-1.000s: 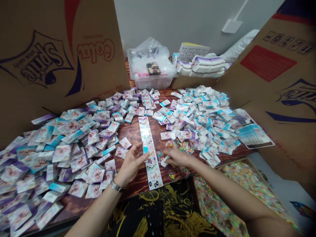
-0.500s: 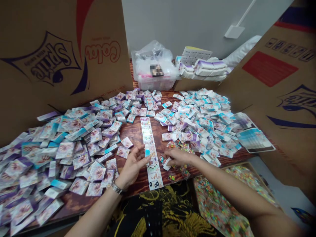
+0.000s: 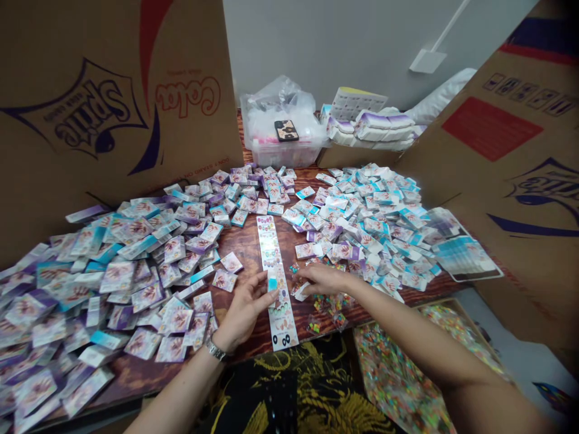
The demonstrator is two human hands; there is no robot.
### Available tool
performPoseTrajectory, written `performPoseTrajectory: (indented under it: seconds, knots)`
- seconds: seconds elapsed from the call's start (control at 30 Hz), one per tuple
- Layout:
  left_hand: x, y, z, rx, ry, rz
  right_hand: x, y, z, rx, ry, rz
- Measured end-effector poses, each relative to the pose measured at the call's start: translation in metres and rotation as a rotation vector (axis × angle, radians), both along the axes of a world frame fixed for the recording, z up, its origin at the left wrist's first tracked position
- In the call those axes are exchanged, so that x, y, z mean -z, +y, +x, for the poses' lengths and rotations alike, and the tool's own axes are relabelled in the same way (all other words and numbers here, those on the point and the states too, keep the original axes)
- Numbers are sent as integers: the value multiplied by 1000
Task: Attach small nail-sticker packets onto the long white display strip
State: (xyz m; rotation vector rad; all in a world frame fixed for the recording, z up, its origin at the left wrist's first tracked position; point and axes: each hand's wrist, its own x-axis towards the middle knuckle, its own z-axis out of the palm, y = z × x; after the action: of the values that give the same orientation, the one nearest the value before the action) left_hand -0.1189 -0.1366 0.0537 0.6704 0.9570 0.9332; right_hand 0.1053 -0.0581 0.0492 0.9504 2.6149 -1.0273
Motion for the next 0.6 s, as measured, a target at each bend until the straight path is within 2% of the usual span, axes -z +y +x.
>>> performPoseTrajectory:
  seconds: [0.1,0.2,0.3,0.4,0.5,0.6]
  knots:
    - [-1,-1,1,10,-2,-3,4,4,-12,-53,-142,85]
    - [-2,-2,1,-16,10,-1,8,0,-16,-39,-180,132]
    - [-4,-3,1,-20,22,15,10,-7,-11,-31,-188,162]
    - [-5,-2,-1,-11,68,66,3,-13,3,-30,-125,130]
    - [2,2,-5,4,224,178,-13,-17,16,95,59,44]
    - [12,4,-10,-6,572,417,-37,-23,18,332,268,59]
